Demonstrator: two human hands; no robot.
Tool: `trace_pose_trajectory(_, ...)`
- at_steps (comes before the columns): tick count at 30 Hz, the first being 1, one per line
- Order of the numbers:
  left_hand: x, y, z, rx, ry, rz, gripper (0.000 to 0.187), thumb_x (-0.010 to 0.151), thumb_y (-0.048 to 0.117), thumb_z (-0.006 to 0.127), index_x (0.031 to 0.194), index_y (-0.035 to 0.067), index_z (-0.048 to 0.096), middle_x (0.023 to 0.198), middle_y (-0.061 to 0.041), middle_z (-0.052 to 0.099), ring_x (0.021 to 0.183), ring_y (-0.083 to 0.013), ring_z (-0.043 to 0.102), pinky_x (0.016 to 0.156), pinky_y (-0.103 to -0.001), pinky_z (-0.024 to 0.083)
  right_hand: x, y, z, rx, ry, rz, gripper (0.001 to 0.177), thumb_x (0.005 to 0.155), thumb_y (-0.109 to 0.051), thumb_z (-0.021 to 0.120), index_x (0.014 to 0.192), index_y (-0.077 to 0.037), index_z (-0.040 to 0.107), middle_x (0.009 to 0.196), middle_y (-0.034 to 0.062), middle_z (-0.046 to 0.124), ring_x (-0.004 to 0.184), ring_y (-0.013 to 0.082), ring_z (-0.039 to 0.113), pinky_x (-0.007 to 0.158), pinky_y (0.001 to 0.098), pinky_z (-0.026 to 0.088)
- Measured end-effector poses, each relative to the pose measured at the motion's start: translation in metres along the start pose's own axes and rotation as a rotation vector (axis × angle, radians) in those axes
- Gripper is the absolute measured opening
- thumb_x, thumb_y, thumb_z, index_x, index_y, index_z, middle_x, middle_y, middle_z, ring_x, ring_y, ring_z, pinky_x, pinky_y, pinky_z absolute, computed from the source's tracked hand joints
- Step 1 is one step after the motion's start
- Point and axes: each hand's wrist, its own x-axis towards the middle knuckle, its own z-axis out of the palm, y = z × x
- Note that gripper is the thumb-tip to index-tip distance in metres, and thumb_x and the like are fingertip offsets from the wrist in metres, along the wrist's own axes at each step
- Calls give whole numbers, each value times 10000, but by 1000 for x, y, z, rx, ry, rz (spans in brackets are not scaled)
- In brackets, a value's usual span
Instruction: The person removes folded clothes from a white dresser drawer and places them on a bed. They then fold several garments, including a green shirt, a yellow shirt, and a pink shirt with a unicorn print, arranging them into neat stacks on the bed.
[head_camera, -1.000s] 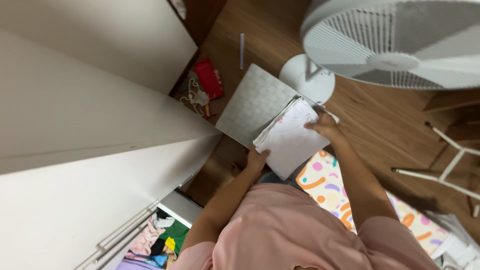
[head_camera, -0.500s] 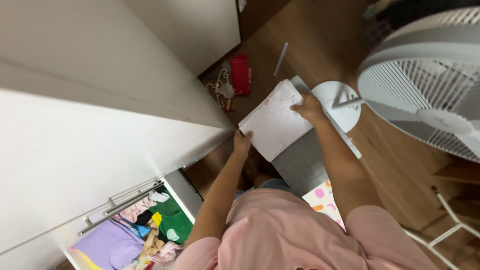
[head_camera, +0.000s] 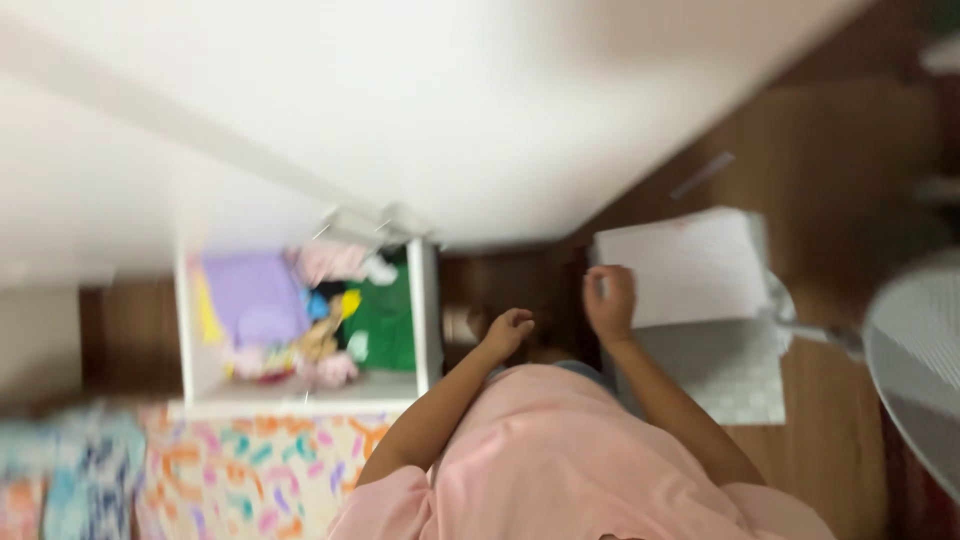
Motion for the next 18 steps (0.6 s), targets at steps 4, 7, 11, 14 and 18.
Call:
trace_pose_trajectory(4,-55,-42,-45,-296,281,54,190,989,146,673,1115,4,683,936,-80,709,758,-145,638,699,-295,537,-1,-82,52,180,-361,-167,83,885,-12,707,930,-60,658,897,87,671,866,296,626,775,398,520)
trace_pose_trajectory(7,-89,-71,-87,-435,603,129,153,1020,141,674,1078,3,703,907,-81,704,786,-147,629,727,-280,521,-2,-126,89,227,-481,-292,105,849,-8,727,927,-65,684,891,78,694,840,286,650,758,391,543)
trace_pose_trajectory(11,-115,-106,-145,-394,986,-46,229,962,144,697,1153,19,710,1044,-116,748,951,-215,686,851,-312,545,-11,-157,129,244,-612,-307,100,868,-25,741,952,-65,705,877,95,700,811,284,678,733,385,552)
trace_pose_trajectory(14,-111,-120,-179,-908,993,-478,472,970,164,663,1406,101,493,1386,-82,566,1240,-257,546,988,-387,453,-20,-171,151,267,-681,-255,114,883,-37,740,988,-62,705,909,108,711,833,267,701,742,371,560)
trace_pose_trajectory(18,-93,-128,-198,-1282,954,-661,524,955,132,556,1476,115,504,1510,-98,469,1336,-312,440,1045,-495,392,-31,-182,166,250,-766,-133,119,895,-63,726,1012,-59,704,931,110,731,862,231,725,731,347,559)
